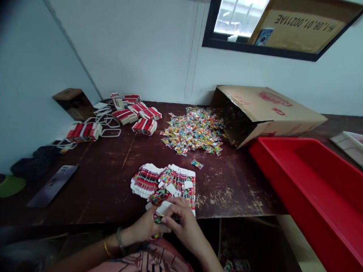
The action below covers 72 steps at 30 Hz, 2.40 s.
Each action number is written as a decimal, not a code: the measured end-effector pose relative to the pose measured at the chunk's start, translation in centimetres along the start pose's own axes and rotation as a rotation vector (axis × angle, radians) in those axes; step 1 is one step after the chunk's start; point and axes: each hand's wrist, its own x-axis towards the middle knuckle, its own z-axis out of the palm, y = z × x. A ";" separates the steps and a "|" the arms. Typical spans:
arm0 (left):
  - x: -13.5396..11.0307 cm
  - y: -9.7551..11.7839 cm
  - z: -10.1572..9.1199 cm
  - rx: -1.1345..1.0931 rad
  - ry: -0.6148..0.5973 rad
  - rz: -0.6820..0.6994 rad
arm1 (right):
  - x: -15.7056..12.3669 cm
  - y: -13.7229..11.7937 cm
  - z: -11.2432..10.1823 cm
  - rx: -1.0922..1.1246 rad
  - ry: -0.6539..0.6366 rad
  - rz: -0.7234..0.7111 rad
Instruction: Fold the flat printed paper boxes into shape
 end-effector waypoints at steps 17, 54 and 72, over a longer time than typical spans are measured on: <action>-0.1 -0.9 0.3 0.065 -0.058 -0.005 | -0.4 3.0 2.2 0.877 -0.008 0.433; -1.8 -3.7 -1.9 -0.702 0.086 -0.365 | 2.7 3.2 4.1 0.390 -0.221 0.247; -3.0 -4.2 -2.7 -0.414 -0.002 -0.114 | 1.0 3.9 3.0 0.339 -0.056 0.203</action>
